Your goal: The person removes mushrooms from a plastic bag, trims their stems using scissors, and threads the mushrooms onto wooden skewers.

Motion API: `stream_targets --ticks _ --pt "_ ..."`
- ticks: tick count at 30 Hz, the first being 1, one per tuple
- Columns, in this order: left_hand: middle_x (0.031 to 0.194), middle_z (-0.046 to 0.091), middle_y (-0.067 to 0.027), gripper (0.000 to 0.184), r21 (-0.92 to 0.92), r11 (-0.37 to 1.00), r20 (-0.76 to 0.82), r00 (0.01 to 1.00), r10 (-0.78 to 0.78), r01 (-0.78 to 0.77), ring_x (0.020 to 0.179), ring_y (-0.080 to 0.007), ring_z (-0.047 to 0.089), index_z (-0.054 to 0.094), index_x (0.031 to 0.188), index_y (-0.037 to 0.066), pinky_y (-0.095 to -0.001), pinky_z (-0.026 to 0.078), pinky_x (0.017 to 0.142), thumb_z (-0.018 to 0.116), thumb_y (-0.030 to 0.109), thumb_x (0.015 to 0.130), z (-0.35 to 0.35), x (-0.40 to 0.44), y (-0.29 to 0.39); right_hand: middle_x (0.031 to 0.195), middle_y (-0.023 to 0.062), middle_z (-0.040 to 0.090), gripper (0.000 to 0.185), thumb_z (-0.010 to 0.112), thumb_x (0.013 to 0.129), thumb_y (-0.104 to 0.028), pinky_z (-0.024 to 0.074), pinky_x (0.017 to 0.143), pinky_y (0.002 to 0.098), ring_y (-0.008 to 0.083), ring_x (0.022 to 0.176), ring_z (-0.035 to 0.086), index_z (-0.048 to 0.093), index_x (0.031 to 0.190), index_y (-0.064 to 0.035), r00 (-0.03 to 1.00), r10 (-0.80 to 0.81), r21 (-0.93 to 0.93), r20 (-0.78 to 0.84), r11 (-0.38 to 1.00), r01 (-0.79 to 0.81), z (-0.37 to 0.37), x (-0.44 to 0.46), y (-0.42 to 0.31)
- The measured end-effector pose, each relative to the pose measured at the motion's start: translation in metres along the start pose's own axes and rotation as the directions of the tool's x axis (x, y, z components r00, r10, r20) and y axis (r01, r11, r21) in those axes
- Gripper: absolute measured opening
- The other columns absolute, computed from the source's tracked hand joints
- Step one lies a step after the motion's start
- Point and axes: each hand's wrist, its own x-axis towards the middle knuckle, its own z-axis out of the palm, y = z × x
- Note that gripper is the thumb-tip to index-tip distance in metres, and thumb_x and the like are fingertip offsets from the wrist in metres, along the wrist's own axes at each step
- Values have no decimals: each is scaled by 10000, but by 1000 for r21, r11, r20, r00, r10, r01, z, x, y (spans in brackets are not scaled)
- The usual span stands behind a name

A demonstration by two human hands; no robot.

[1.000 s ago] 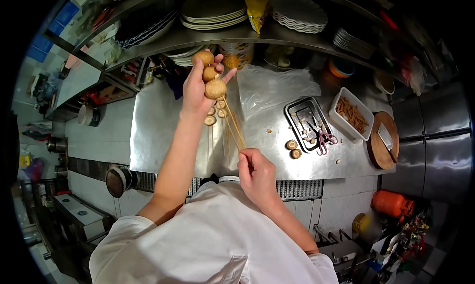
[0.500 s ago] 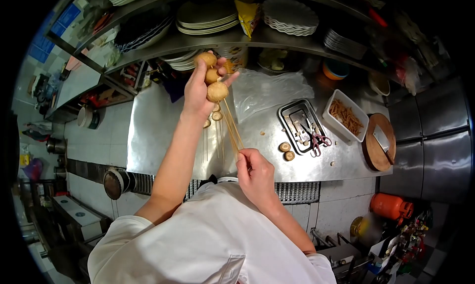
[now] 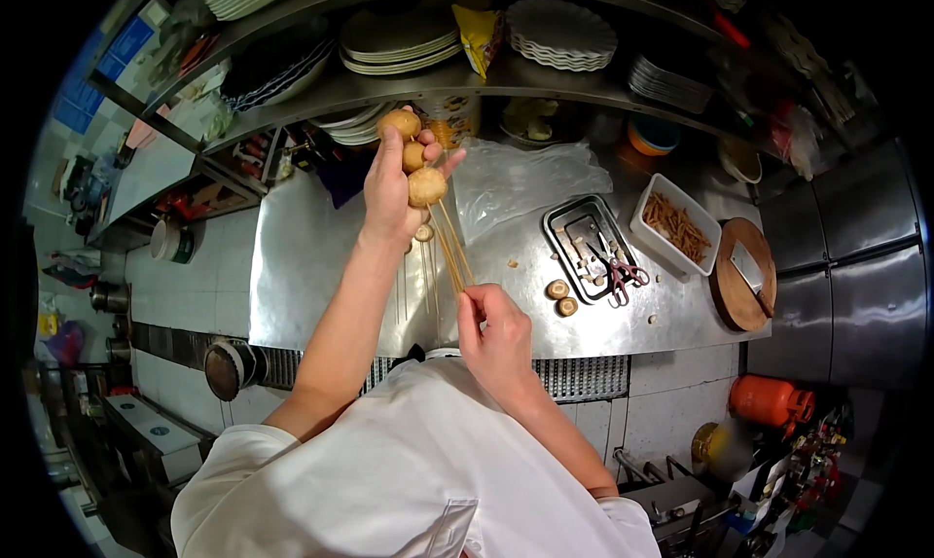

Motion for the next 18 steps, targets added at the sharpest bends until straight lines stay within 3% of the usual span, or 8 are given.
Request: stream_targets --ticks 8,18 --pt "1003 523 -42 439 -19 1000 49 999 -6 7 826 -132 540 414 1429 122 -519 529 994 366 396 1089 1 1 3 733 180 628 48 635 930 -16 500 518 383 316 584 646 598 941 11 997 -75 -56 5 996 75 10 6 8" --pt "988 495 -44 462 23 1000 84 996 2 -4 835 -128 502 372 1466 115 -510 537 984 322 391 1099 8 -3 -3 702 183 625 47 629 931 -7 492 500 383 324 550 633 590 951 10 994 -99 -67 -36 993 97 14 22 5"
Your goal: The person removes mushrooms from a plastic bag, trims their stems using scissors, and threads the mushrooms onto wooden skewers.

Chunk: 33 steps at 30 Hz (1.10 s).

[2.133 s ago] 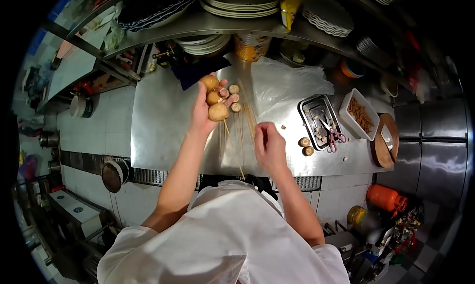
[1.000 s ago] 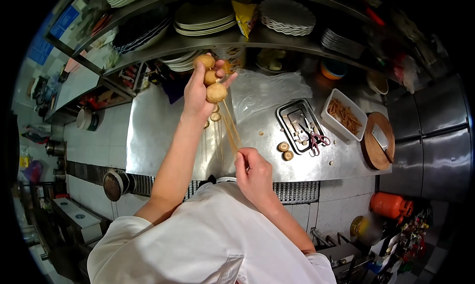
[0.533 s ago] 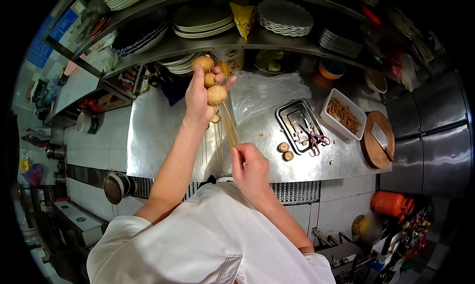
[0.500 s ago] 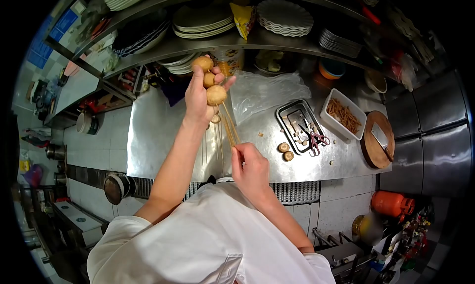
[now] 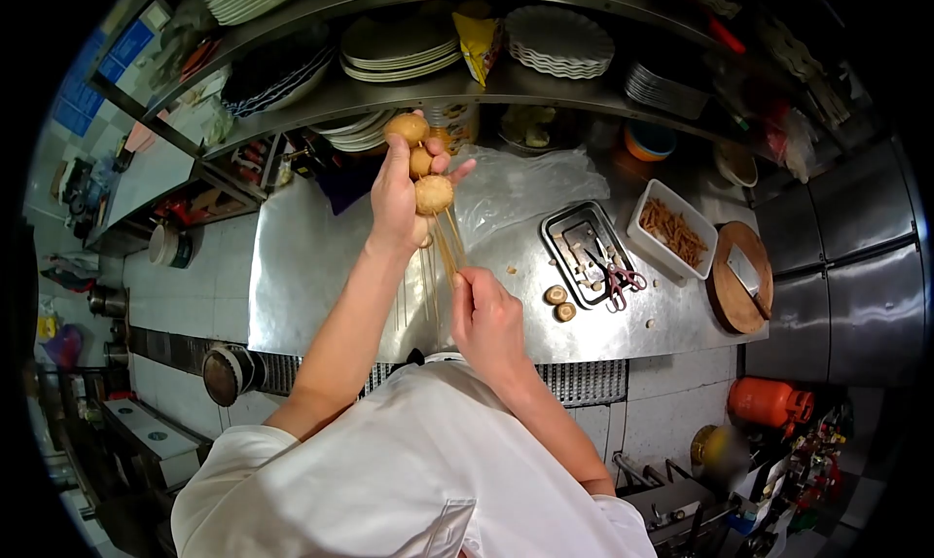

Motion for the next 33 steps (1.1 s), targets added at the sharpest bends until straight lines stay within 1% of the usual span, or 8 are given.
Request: stream_targets --ticks 6,8,12,14,15,16,18,33 --pt "980 503 -49 516 -2 1000 4 1000 -15 15 830 -142 505 355 1478 126 -513 541 975 305 460 1088 4 6 7 695 175 631 57 652 921 -21 497 502 367 297 544 636 603 921 7 998 -56 -47 -32 997 54 -1 6 -4" --pt "949 511 -48 607 -86 995 -55 997 -57 52 791 -147 506 372 1470 141 -509 545 963 269 574 1057 13 8 17 667 113 628 78 658 938 -26 454 498 278 149 523 584 619 951 41 995 -100 -91 -17 991 98 -4 6 -4" --pt "898 504 -40 682 -49 996 -60 996 -73 70 731 -143 494 370 1469 153 -485 563 919 225 652 1027 5 10 17 673 103 639 107 661 939 -33 458 503 274 128 537 587 637 1005 49 996 -93 -99 9 991 93 -13 -4 -13" --pt "870 490 -26 684 -17 998 -41 997 -64 63 691 -128 473 349 1481 151 -449 580 862 207 647 1031 6 9 16 678 88 648 117 653 945 -34 455 506 261 102 544 580 648 1025 51 997 36 -11 68 999 -35 -16 -17 -15" --pt "846 468 -15 662 4 999 -63 997 -51 51 671 -112 452 361 1457 141 -400 590 796 214 634 1040 12 7 17 668 61 639 109 653 945 -34 446 506 242 85 545 562 657 1020 44 1000 -3 7 28 1000 3 -14 -22 -12" --pt "846 468 -15 662 -1 999 -66 997 -49 49 671 -112 452 361 1457 141 -400 590 796 214 634 1040 14 5 15 668 61 639 109 653 945 -34 446 506 242 85 545 562 657 1020 44 999 -3 3 33 1000 3 -15 -24 -9" --pt "835 456 -8 617 5 998 -64 996 -65 65 658 -101 440 407 1390 128 -355 580 735 227 611 1052 16 1 12 758 141 663 87 661 914 -17 476 502 302 194 542 618 655 992 20 1000 7 26 11 1000 -7 -17 -27 -9" --pt "806 444 6 555 -15 999 -56 997 -53 52 633 -90 437 455 1301 130 -323 570 670 265 591 1058 26 -4 18 745 160 645 80 653 888 40 477 489 348 265 528 616 638 966 30 993 -114 -61 -14 992 113 -9 -21 -11"
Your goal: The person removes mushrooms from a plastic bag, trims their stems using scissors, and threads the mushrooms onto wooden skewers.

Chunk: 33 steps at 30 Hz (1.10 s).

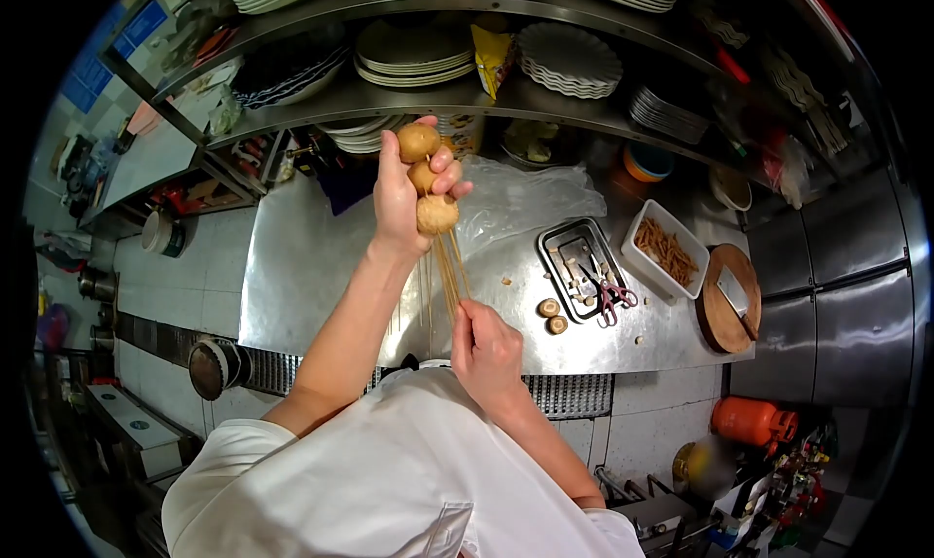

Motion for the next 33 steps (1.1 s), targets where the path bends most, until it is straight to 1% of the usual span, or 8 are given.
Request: stream_targets --ticks 3,12,17,25,27,30,32,33 --pt "812 451 1 561 36 994 17 994 -107 106 641 -89 449 456 1307 129 -343 591 673 256 591 1058 8 -20 -19 742 166 643 64 649 897 28 477 491 347 272 526 614 638 960 29 998 -30 4 -59 1000 30 1 17 -6" --pt "847 492 -22 628 68 996 84 995 -56 50 679 -102 498 404 1372 97 -400 616 761 229 608 1052 4 -12 -17 763 169 661 60 653 909 -4 493 522 341 265 565 638 648 961 26 994 109 -8 3 994 -109 -2 23 -7" --pt "927 568 -59 599 -13 995 -132 986 -101 100 729 -144 578 443 1300 89 -499 569 919 264 603 1049 17 -25 -21 774 169 669 71 663 902 -14 504 527 348 285 579 645 655 960 26 997 54 -14 -51 998 -54 0 32 -2" --pt "924 538 -41 466 5 1000 -34 999 -2 2 607 -98 497 455 1125 82 -423 624 728 267 507 1084 3 -26 -22 759 175 670 102 665 897 -18 514 539 367 323 594 656 665 993 15 1000 18 -46 -11 999 -18 2 33 -5" --pt "913 528 -34 459 -5 1000 -44 999 14 -14 593 -90 478 452 1130 86 -413 626 705 266 503 1085 6 -25 -20 587 62 568 77 626 955 -25 389 471 262 100 479 503 673 986 28 1000 24 64 -16 998 -23 0 36 -9" --pt "907 520 -27 454 -8 1000 -2 1000 18 -18 593 -90 474 448 1184 95 -403 625 693 266 499 1087 4 -25 -14 564 7 513 107 596 986 -49 343 462 246 61 480 447 677 1011 16 965 228 250 130 934 -254 -9 35 -16" --pt "931 495 -5 543 0 999 -22 998 54 -54 612 -84 437 354 1499 194 -379 590 734 257 526 1081 3 -21 -9 562 -15 484 122 580 1000 -59 326 462 241 48 488 424 676 1021 13 975 183 216 125 954 -207 -4 22 -6" --pt "931 495 -5 543 -1 999 -22 998 54 -54 612 -84 437 354 1499 194 -379 590 734 257 526 1081 4 -19 -8 559 -36 455 137 564 1013 -70 309 463 237 35 495 401 674 1031 11 983 137 184 120 970 -157 -3 19 -4"
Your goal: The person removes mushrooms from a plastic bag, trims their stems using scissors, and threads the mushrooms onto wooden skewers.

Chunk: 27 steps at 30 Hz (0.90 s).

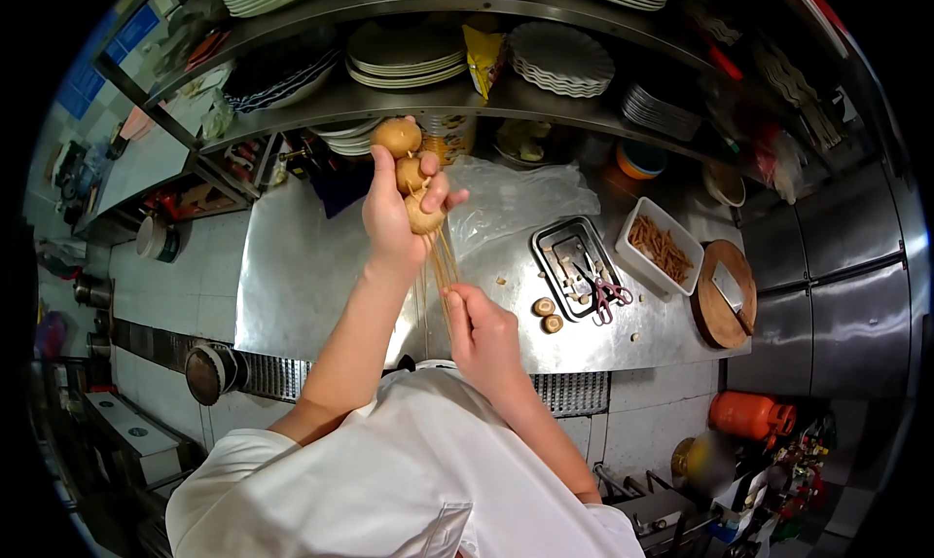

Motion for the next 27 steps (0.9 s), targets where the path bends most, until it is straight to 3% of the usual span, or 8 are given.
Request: stream_targets --ticks 10,12,16,19,21,24,26,27 --pt "940 492 -6 555 -8 1000 109 994 -15 16 614 -85 435 340 1506 196 -391 593 761 235 533 1078 3 4 2 559 107 557 94 582 981 -43 420 459 307 178 460 559 655 1016 5 960 210 228 183 941 -249 -17 -2 2" --pt "937 493 -7 553 5 1000 93 996 16 -17 615 -85 436 340 1504 192 -395 593 759 234 530 1079 2 5 -1 557 9 489 78 581 977 -3 329 450 242 66 465 417 651 999 23 995 -99 -157 -28 983 93 -11 -3 2" --pt "933 491 -7 550 6 1000 96 995 28 -28 614 -85 434 345 1499 189 -397 592 758 237 528 1079 8 5 1 566 20 517 71 584 968 13 338 447 241 75 459 430 649 992 28 964 -236 -264 -121 944 198 -5 -5 4" --pt "928 487 -6 547 17 999 76 996 41 -43 612 -85 431 356 1491 186 -398 592 759 238 527 1080 10 7 2 574 11 535 88 568 979 12 331 435 232 61 458 441 652 998 26 970 -199 -206 -140 964 168 -7 -6 2" --pt "923 483 -4 545 -8 1000 94 995 30 -29 611 -85 430 362 1485 185 -398 592 758 235 526 1080 7 8 1 583 6 572 99 611 983 -67 401 437 257 87 474 533 644 970 27 980 193 244 50 949 -199 -14 -6 4" --pt "922 482 -4 541 -14 1000 100 995 13 -11 610 -84 429 369 1477 183 -395 590 761 232 525 1081 8 5 3 590 -55 534 130 604 1002 -99 379 437 227 35 499 506 644 996 25 897 292 532 333 727 -434 -32 2 1" --pt "920 482 -4 539 -15 1000 90 996 6 -5 610 -83 429 372 1474 183 -394 589 763 232 525 1081 10 5 3 547 -8 528 124 608 996 -94 381 426 251 78 454 500 640 1024 23 890 296 509 346 738 -444 -30 1 2" --pt "918 481 -4 538 -15 1000 78 997 -1 2 610 -83 428 375 1470 183 -393 588 765 231 525 1081 10 5 3 546 32 541 114 612 986 -79 388 423 267 114 443 517 638 1022 26 972 161 235 173 951 -199 -24 -1 0"
